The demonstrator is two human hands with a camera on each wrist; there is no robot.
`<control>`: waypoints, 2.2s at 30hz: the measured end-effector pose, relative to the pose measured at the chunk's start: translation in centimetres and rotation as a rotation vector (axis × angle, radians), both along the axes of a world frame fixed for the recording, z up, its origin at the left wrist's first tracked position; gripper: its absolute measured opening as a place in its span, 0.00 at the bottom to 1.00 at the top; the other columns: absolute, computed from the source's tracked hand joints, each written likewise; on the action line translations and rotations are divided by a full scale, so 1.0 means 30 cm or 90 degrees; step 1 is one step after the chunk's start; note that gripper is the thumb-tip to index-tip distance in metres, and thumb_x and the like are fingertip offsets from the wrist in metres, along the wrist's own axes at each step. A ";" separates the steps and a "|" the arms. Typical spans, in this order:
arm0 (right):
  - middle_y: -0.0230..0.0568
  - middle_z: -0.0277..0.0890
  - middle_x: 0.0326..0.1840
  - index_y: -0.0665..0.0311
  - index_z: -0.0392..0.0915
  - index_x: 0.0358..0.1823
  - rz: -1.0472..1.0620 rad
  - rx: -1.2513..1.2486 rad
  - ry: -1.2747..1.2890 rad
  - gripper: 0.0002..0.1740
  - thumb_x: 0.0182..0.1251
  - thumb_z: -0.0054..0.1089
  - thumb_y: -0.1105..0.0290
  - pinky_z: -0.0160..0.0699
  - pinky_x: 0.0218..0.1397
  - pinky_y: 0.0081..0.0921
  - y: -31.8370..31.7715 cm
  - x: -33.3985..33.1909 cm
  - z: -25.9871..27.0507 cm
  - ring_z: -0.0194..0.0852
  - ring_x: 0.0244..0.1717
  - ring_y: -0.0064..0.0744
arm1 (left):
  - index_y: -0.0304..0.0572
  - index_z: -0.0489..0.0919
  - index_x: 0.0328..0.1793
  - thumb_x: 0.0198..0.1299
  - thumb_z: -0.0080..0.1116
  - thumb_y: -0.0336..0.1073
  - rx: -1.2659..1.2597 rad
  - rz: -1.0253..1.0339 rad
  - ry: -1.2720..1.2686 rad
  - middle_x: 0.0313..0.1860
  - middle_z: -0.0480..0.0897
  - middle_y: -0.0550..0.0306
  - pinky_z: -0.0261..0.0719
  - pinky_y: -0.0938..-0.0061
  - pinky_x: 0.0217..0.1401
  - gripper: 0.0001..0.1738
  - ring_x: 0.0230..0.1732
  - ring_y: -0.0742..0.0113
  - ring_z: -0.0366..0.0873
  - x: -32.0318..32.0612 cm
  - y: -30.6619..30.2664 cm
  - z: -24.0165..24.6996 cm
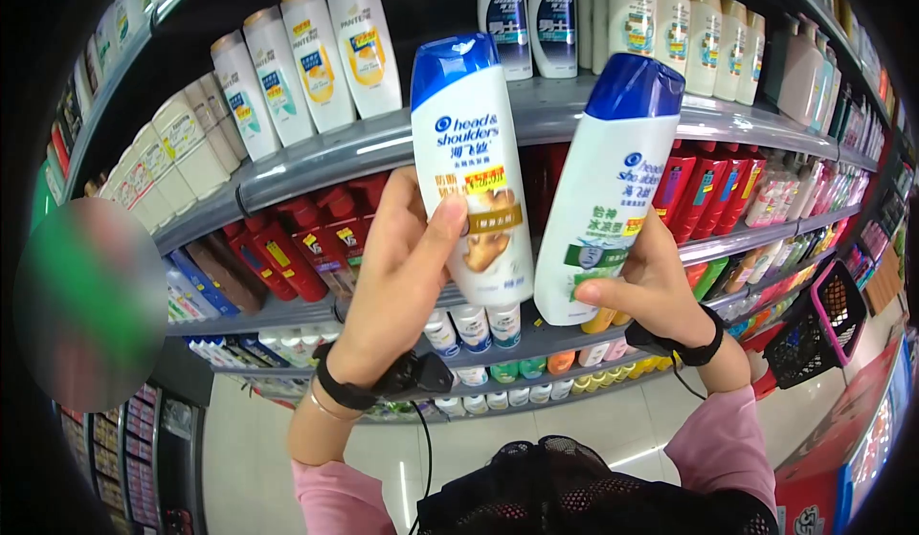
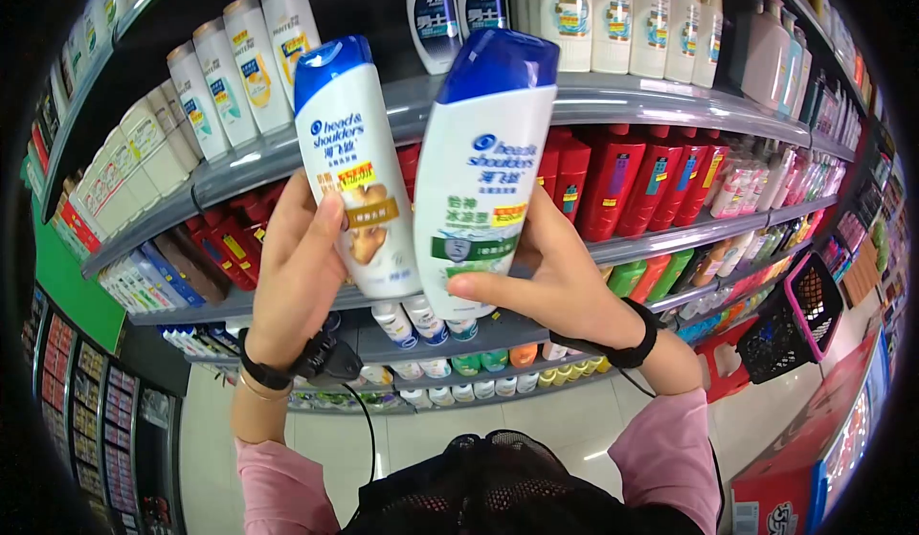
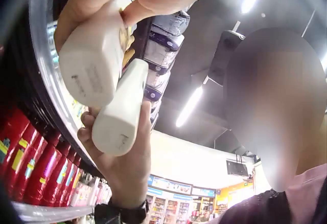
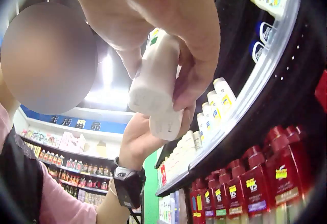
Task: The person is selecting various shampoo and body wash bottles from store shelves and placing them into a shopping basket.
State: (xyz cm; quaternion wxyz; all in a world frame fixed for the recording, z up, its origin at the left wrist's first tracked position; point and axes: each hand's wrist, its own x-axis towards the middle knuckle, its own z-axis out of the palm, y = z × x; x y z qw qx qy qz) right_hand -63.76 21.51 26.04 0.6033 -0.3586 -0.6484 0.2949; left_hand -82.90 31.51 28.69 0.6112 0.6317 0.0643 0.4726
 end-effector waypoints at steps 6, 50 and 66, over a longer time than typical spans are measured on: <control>0.42 0.65 0.63 0.67 0.51 0.67 0.052 -0.116 0.057 0.41 0.55 0.67 0.78 0.68 0.64 0.32 -0.001 -0.021 -0.112 0.66 0.64 0.32 | 0.35 0.62 0.58 0.71 0.42 0.36 -0.246 -0.077 0.010 0.53 0.76 0.50 0.76 0.72 0.56 0.15 0.53 0.68 0.77 -0.054 -0.061 -0.179; 0.40 0.75 0.50 0.67 0.62 0.58 -0.951 -0.250 0.521 0.30 0.55 0.66 0.75 0.77 0.52 0.28 -1.581 1.061 -0.859 0.76 0.50 0.29 | 0.38 0.52 0.70 0.63 0.55 0.28 -0.118 -1.082 0.498 0.61 0.69 0.54 0.66 0.69 0.66 0.33 0.63 0.66 0.67 2.007 -1.234 -1.028; 0.40 0.81 0.35 0.70 0.74 0.44 -1.019 -0.406 0.185 0.18 0.53 0.68 0.72 0.78 0.41 0.23 -1.995 2.226 -0.739 0.80 0.36 0.23 | 0.36 0.56 0.66 0.63 0.54 0.29 -0.187 -0.850 0.413 0.55 0.75 0.42 0.75 0.57 0.60 0.27 0.56 0.50 0.77 2.910 -1.336 -0.989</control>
